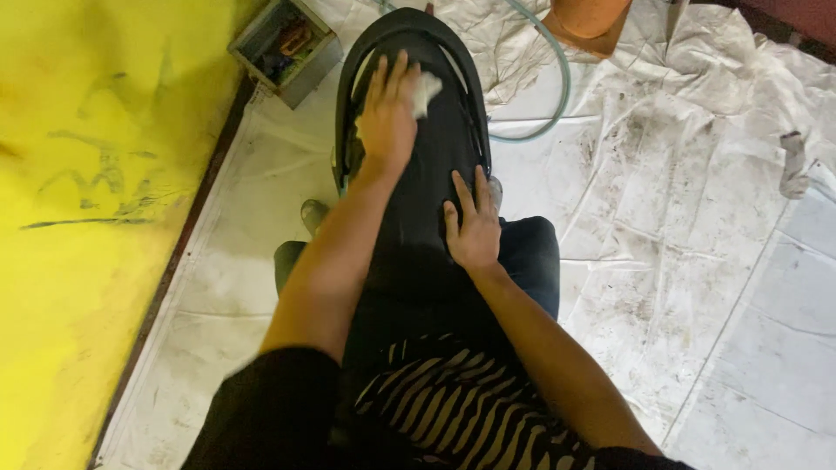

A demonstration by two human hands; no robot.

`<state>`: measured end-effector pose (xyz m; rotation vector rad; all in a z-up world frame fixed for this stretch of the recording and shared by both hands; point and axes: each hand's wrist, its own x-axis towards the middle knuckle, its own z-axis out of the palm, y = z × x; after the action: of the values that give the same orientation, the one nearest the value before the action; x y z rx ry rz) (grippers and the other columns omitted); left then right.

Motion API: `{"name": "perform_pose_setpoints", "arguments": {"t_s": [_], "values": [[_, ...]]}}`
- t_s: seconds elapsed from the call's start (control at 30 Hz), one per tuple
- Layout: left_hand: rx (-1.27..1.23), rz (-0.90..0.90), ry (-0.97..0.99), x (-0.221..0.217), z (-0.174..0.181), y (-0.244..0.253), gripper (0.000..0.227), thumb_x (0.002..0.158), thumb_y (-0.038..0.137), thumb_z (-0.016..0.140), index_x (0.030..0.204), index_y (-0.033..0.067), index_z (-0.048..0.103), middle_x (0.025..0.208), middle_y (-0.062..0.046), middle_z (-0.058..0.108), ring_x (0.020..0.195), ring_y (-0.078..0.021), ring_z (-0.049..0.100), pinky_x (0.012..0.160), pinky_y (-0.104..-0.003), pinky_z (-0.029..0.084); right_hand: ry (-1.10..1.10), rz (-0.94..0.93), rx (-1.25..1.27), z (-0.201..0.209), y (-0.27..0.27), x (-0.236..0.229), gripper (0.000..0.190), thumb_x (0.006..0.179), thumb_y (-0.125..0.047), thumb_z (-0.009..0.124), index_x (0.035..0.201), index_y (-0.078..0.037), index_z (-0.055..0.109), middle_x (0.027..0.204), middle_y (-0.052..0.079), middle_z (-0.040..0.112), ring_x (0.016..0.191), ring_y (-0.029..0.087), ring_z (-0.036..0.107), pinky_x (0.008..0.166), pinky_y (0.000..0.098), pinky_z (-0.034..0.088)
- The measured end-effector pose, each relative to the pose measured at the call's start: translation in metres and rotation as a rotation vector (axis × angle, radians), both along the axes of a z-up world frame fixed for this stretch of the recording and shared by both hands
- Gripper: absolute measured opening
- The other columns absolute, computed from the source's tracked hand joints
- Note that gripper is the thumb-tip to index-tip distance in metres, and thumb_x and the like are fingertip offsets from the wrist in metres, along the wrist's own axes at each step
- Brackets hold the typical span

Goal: The person cleans a black motorcycle seat using a white cloth. They wipe the top surface, then sit on the floor to clean the underside and edges. The seat is lifted to reveal the internal structure, and the person continues wiping the interior surfaces.

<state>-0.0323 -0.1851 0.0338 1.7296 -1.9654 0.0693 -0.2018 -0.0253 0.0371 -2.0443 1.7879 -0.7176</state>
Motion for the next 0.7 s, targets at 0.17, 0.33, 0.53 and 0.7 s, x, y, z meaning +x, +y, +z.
{"name": "perform_pose_setpoints", "arguments": {"t_s": [0.17, 0.33, 0.53, 0.7], "values": [[-0.379, -0.035, 0.105, -0.020, 0.020, -0.070, 0.039, 0.082, -0.005, 0.073, 0.116, 0.0142, 0.070, 0.124, 0.000, 0.069, 0.122, -0.0285, 0.059, 0.107, -0.044, 0.044, -0.053, -0.028, -0.008, 0.003, 0.003, 0.002, 0.050, 0.100, -0.022, 0.056, 0.149, -0.016, 0.052, 0.160, 0.024, 0.037, 0.138, 0.052, 0.045, 0.111, 0.0554, 0.041], [-0.077, -0.135, 0.088, -0.045, -0.034, -0.024, 0.035, 0.087, 0.001, 0.062, 0.121, 0.0066, 0.066, 0.146, -0.013, 0.054, 0.138, -0.0349, 0.049, 0.114, -0.047, 0.040, -0.055, -0.008, -0.024, 0.001, 0.006, -0.003, 0.055, 0.096, -0.019, 0.057, 0.150, -0.015, 0.051, 0.161, 0.025, 0.037, 0.137, 0.047, 0.049, 0.110, 0.0503, 0.042], [0.154, -0.151, 0.278, -0.041, 0.004, 0.038, 0.032, 0.086, 0.005, 0.066, 0.113, 0.0211, 0.063, 0.128, -0.011, 0.069, 0.115, -0.0389, 0.067, 0.103, -0.050, 0.050, -0.017, -0.015, -0.024, -0.019, -0.002, -0.008, 0.053, 0.098, -0.031, 0.050, 0.151, -0.026, 0.054, 0.159, 0.017, 0.042, 0.140, 0.045, 0.045, 0.110, 0.0562, 0.040], [0.678, -0.113, 0.364, -0.061, -0.015, 0.122, 0.047, 0.090, 0.024, 0.059, 0.136, 0.0300, 0.053, 0.129, -0.009, 0.069, 0.114, -0.0421, 0.069, 0.101, -0.054, 0.054, 0.072, -0.064, -0.073, -0.076, 0.004, -0.023, 0.047, 0.095, -0.036, 0.054, 0.135, -0.013, 0.063, 0.141, 0.024, 0.055, 0.127, 0.049, 0.055, 0.102, 0.0580, 0.045]]}}
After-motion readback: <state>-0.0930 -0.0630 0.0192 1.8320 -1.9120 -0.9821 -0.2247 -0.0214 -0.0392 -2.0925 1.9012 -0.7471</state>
